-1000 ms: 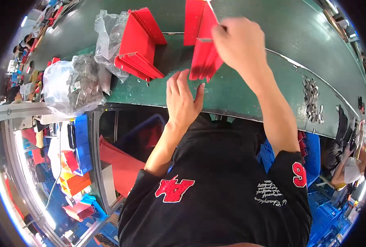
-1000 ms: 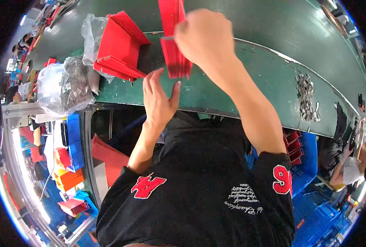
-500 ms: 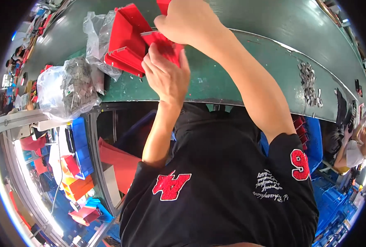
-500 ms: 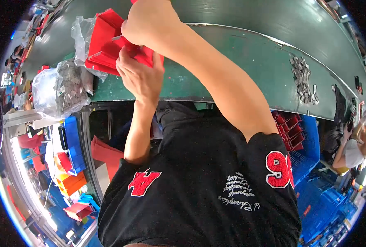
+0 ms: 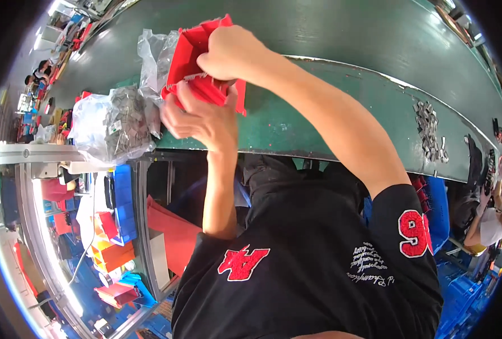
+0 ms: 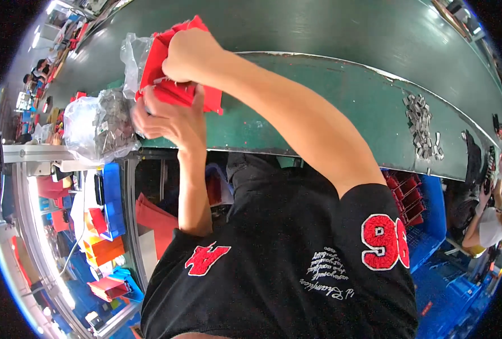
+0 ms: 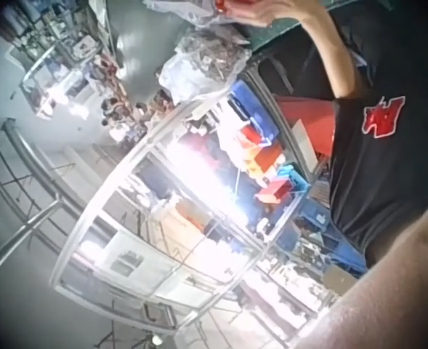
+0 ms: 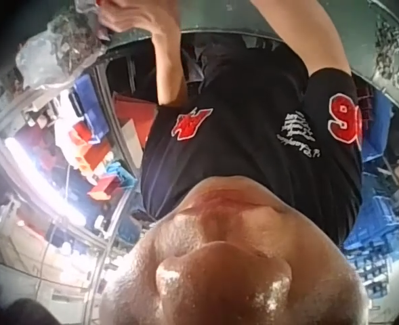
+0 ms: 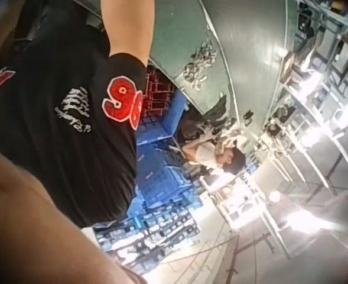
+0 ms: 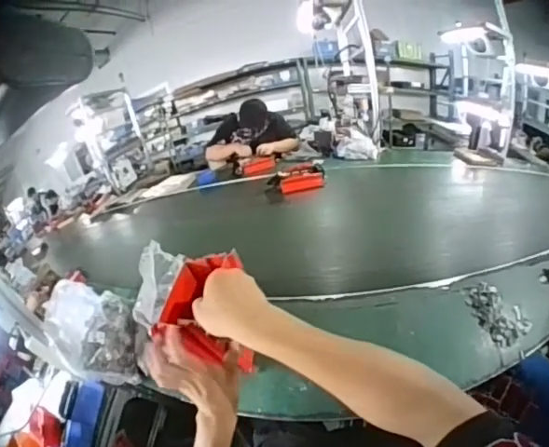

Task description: Assembling electronic components onto red plastic circuit board bases on a production line.

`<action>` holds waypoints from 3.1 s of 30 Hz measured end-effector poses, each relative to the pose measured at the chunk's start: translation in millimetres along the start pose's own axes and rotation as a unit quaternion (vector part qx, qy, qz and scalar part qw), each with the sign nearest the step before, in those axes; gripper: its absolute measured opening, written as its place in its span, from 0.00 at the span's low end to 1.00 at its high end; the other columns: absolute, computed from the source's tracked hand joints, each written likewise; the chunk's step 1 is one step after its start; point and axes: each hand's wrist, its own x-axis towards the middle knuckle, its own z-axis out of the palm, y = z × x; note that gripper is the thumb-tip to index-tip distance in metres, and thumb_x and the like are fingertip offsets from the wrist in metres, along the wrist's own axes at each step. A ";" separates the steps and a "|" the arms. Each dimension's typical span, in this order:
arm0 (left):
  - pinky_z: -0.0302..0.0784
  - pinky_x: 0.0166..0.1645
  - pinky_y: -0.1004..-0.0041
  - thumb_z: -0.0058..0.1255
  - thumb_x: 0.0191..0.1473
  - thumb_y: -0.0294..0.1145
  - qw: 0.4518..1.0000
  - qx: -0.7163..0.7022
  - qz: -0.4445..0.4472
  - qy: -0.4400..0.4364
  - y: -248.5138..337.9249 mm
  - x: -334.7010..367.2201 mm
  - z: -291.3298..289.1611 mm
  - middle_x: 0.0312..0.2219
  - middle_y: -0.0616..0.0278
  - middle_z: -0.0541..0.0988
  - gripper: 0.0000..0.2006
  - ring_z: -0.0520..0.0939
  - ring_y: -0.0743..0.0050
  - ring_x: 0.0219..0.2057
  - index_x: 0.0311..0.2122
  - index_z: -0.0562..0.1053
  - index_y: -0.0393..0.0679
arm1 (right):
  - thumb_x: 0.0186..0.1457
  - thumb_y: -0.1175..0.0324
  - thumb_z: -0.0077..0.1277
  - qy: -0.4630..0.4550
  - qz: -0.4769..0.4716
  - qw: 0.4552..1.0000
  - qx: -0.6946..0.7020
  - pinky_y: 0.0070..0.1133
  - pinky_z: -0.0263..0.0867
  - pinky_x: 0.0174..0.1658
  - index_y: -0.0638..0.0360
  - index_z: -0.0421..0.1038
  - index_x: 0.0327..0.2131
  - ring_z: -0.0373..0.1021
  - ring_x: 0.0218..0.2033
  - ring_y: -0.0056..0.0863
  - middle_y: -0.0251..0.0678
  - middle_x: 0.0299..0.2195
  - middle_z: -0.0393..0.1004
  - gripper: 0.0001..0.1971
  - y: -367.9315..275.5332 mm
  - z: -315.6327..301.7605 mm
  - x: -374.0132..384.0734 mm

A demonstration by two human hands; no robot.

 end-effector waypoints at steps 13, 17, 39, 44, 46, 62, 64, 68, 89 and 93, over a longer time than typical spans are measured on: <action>0.76 0.53 0.56 0.75 0.33 0.32 0.864 -0.451 -0.201 -0.100 -10.9 -28.1 36.3 0.55 0.41 0.60 0.58 0.72 0.53 0.50 0.61 0.41 0.34 | 0.57 0.48 0.43 0.000 -0.048 0.989 0.139 0.38 0.69 0.33 0.64 0.70 0.32 0.74 0.29 0.49 0.52 0.28 0.75 0.24 51.6 47.1 -71.5; 0.70 0.56 0.50 0.74 0.36 0.41 0.975 -0.204 -0.064 -0.055 -32.0 -55.1 56.3 0.54 0.31 0.57 0.59 0.68 0.39 0.52 0.58 0.40 0.22 | 0.54 0.57 0.53 0.119 0.048 0.975 0.180 0.36 0.70 0.33 0.64 0.73 0.36 0.75 0.29 0.45 0.44 0.28 0.77 0.17 79.9 61.7 -161.7; 0.70 0.56 0.49 0.69 0.42 0.37 0.903 -0.285 -0.278 -0.164 -3.9 -63.1 49.4 0.50 0.28 0.63 0.49 0.72 0.37 0.50 0.57 0.47 0.22 | 0.54 0.71 0.53 0.301 0.301 0.902 0.071 0.27 0.71 0.33 0.65 0.71 0.38 0.76 0.28 0.38 0.47 0.29 0.78 0.09 150.5 48.4 -339.8; 0.71 0.54 0.50 0.69 0.40 0.37 0.924 -0.214 -0.261 -0.182 -10.9 -71.1 54.8 0.50 0.28 0.62 0.52 0.72 0.32 0.49 0.58 0.44 0.24 | 0.53 0.70 0.54 0.286 0.261 0.922 0.009 0.32 0.67 0.30 0.62 0.69 0.36 0.72 0.25 0.43 0.45 0.25 0.75 0.09 150.8 48.0 -322.8; 0.73 0.52 0.50 0.69 0.40 0.37 0.931 -0.238 -0.234 -0.148 -16.6 -80.6 61.3 0.49 0.27 0.63 0.52 0.72 0.30 0.48 0.57 0.43 0.24 | 0.53 0.69 0.54 0.274 0.247 0.929 -0.004 0.33 0.66 0.29 0.62 0.68 0.35 0.72 0.25 0.43 0.45 0.24 0.74 0.09 155.0 51.2 -318.2; 0.70 0.51 0.52 0.66 0.41 0.30 0.933 -0.281 -0.195 -0.116 -20.7 -76.3 62.4 0.46 0.29 0.66 0.46 0.73 0.33 0.47 0.57 0.46 0.24 | 0.58 0.60 0.50 0.204 0.314 0.919 -0.124 0.35 0.66 0.29 0.57 0.66 0.34 0.73 0.23 0.42 0.40 0.20 0.74 0.11 160.4 47.7 -302.0; 0.70 0.50 0.54 0.65 0.41 0.28 0.926 -0.308 -0.190 -0.109 -21.3 -73.3 61.2 0.45 0.31 0.67 0.43 0.73 0.35 0.46 0.56 0.48 0.23 | 0.59 0.59 0.49 0.175 0.330 0.919 -0.125 0.37 0.66 0.30 0.58 0.66 0.32 0.73 0.25 0.45 0.41 0.22 0.75 0.12 158.2 42.9 -297.4; 0.71 0.49 0.57 0.64 0.39 0.26 0.924 -0.318 -0.194 -0.089 -25.9 -73.5 61.6 0.43 0.35 0.69 0.44 0.74 0.38 0.43 0.57 0.49 0.22 | 0.60 0.56 0.47 0.128 0.346 0.917 -0.150 0.39 0.67 0.32 0.59 0.67 0.31 0.73 0.27 0.50 0.45 0.23 0.75 0.15 160.3 39.9 -287.7; 0.72 0.35 0.58 0.49 0.45 0.39 0.531 -0.559 -0.104 -0.629 8.9 28.1 -176.8 0.23 0.44 0.75 0.16 0.78 0.46 0.29 0.26 0.72 0.32 | 0.58 0.52 0.43 0.023 0.351 0.908 -0.228 0.43 0.66 0.41 0.66 0.73 0.32 0.72 0.36 0.58 0.57 0.30 0.76 0.22 144.0 27.7 -284.1; 0.73 0.35 0.58 0.50 0.45 0.37 0.495 -0.628 -0.032 -0.600 40.6 14.8 -148.1 0.23 0.45 0.76 0.15 0.78 0.45 0.29 0.26 0.72 0.32 | 0.57 0.52 0.43 0.086 0.382 0.890 -0.234 0.42 0.66 0.42 0.62 0.73 0.33 0.73 0.35 0.55 0.51 0.29 0.77 0.20 163.7 28.5 -277.6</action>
